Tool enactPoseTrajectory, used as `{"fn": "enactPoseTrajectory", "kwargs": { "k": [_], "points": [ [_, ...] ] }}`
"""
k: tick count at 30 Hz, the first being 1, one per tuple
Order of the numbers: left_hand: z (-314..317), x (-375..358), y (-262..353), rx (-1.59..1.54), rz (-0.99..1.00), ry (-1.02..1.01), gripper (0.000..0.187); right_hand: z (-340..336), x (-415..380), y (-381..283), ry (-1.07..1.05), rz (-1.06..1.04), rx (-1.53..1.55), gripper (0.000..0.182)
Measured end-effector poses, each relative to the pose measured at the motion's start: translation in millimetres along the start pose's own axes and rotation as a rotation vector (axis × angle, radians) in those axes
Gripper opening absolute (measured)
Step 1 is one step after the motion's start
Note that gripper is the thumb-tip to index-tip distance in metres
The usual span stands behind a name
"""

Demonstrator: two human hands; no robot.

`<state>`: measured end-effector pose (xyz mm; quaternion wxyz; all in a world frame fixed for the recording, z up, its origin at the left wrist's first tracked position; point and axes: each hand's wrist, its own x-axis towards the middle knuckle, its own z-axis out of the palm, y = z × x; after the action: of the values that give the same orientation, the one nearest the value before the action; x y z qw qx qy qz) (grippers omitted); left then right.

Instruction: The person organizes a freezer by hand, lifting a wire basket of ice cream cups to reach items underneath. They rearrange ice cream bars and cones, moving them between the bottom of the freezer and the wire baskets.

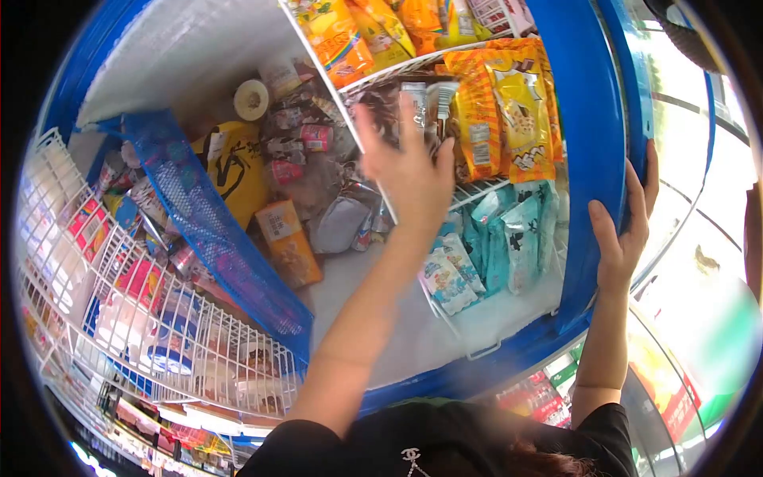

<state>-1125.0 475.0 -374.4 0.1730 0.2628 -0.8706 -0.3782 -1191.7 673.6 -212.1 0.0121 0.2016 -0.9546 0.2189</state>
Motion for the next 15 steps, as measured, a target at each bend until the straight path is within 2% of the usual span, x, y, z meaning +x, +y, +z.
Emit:
{"fn": "enactPoseTrajectory", "kwargs": {
  "k": [1,2,4,5,8,10,13,14,15],
  "points": [
    [26.3,-1.2,0.3,-0.125,-0.037,0.135,0.08,0.1,-1.0,0.7,0.009,0.005,0.016,0.06],
    [41.6,1.4,0.6,-0.083,-0.057,0.149,0.083,0.8,-2.2,3.2,0.01,0.001,0.048,0.06],
    [62.1,10.6,2.8,0.132,-0.139,0.134,0.068,4.6,-7.5,3.7,0.012,0.039,0.167,0.056],
    [65.5,9.0,0.8,0.176,-0.12,0.101,0.063,2.0,-8.5,7.9,-0.016,0.015,0.094,0.054],
    [38.5,-1.8,3.9,-0.165,-0.188,-0.014,0.07,4.6,-8.6,9.1,-0.023,0.052,0.091,0.049],
    [-1.4,-11.4,0.5,-0.363,-0.09,0.036,0.063,4.1,-8.5,14.3,-0.023,-0.007,0.062,0.049],
    [-22.5,-20.5,-81.4,-0.401,0.086,0.281,0.049,5.3,-7.3,10.7,-0.022,-0.002,0.087,0.05],
    [-22.9,-11.0,-104.0,-0.476,-0.162,0.351,0.038,4.3,-8.0,9.5,-0.017,0.031,0.056,0.052],
    [-10.7,-10.3,-152.3,-0.3,-0.265,0.277,0.039,2.3,-9.1,9.3,-0.014,0.062,0.026,0.055]
  ]
}}
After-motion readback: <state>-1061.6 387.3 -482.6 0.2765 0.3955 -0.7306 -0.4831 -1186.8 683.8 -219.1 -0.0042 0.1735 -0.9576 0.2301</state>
